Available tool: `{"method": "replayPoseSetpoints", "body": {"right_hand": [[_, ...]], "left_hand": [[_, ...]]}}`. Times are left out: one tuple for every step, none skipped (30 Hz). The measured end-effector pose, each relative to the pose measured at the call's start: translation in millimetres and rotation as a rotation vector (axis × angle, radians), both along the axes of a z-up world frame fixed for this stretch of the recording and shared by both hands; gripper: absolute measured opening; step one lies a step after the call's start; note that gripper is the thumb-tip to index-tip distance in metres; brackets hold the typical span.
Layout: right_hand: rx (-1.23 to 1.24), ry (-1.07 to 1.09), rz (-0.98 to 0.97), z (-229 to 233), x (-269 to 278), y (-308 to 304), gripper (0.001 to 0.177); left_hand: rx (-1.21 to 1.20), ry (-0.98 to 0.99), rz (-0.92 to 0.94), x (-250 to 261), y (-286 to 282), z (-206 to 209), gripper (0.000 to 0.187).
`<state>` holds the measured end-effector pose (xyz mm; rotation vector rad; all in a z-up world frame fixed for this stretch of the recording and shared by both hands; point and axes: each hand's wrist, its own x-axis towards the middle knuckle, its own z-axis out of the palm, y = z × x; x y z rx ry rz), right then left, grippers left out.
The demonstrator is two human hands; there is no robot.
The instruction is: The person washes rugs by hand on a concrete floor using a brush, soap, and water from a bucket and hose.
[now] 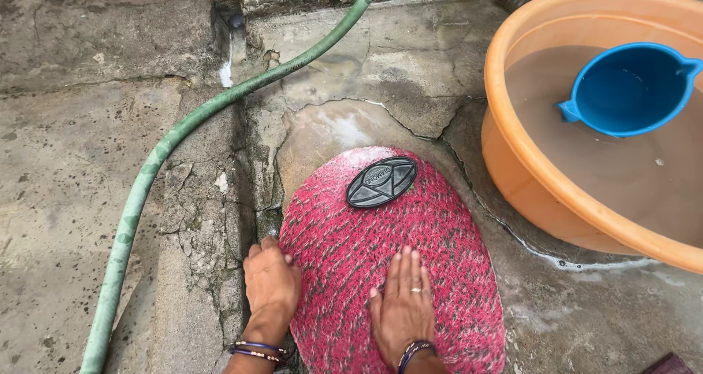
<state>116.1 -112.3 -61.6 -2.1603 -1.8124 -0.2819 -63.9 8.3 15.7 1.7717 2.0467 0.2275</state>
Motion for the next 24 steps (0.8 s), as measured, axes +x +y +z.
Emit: {"method": "replayPoseSetpoints", "body": {"right_hand": [[-0.063,0.053,-0.008,4,-1,-2,0.072],[-0.125,0.107,-0.015,9,-2,-4,0.071],[-0.188,0.161,-0.023,16,-3,-4,0.071],[-0.158,0.168,0.028,24,2,1,0.069],[-0.127,0.174,0.078,33,14,10,0.068],[-0.102,0.185,0.129,42,25,21,0.066],[-0.060,0.163,0.191,50,38,35,0.065],[-0.016,0.142,0.255,59,50,52,0.064],[-0.044,0.123,0.293,66,59,68,0.065],[-0.072,0.104,0.331,73,66,84,0.066],[-0.135,0.053,0.379,78,71,99,0.071],[-0.197,0.001,0.428,83,74,115,0.077],[-0.258,-0.051,0.477,87,78,129,0.083],[-0.306,-0.091,0.475,89,78,140,0.083],[-0.354,-0.132,0.473,91,77,150,0.083],[-0.401,-0.175,0.470,92,75,157,0.083],[-0.421,-0.152,0.442,93,72,163,0.082],[-0.438,-0.131,0.410,95,71,167,0.082],[-0.456,-0.111,0.379,98,71,167,0.081],[-0.429,-0.106,0.388,100,73,163,0.081],[-0.401,-0.101,0.398,101,74,155,0.082],[-0.373,-0.098,0.408,103,76,147,0.083],[-0.438,-0.113,0.364,105,82,131,0.082],[-0.502,-0.126,0.319,107,89,109,0.081]], "left_hand": [[0.115,0.045,-0.065,4,-2,-3,0.044],[0.230,0.092,-0.126,13,-4,-9,0.046],[0.346,0.139,-0.187,23,-6,-14,0.048],[0.300,0.089,-0.254,36,-10,-21,0.052],[0.255,0.038,-0.320,52,-15,-29,0.056],[0.347,0.005,-0.383,71,-22,-37,0.061],[0.440,-0.029,-0.444,88,-27,-43,0.066],[0.339,-0.059,-0.459,103,-37,-48,0.066],[0.239,-0.090,-0.472,114,-46,-52,0.070],[0.319,-0.058,-0.458,119,-51,-54,0.070],[0.398,-0.026,-0.443,122,-58,-55,0.071],[0.479,0.008,-0.426,123,-61,-56,0.072],[0.440,0.002,-0.427,123,-59,-57,0.072],[0.398,-0.004,-0.430,123,-59,-57,0.073],[0.356,-0.010,-0.432,123,-60,-57,0.073],[0.363,-0.006,-0.431,123,-60,-57,0.073],[0.369,-0.002,-0.430,123,-61,-56,0.072],[0.378,0.000,-0.430,124,-60,-55,0.072],[0.361,0.010,-0.425,124,-60,-54,0.072],[0.346,0.018,-0.427,124,-59,-54,0.072],[0.331,0.025,-0.428,125,-60,-53,0.073],[0.346,0.028,-0.430,125,-59,-53,0.073],[0.362,0.031,-0.432,126,-59,-53,0.073],[0.378,0.036,-0.433,126,-58,-53,0.073]]}}
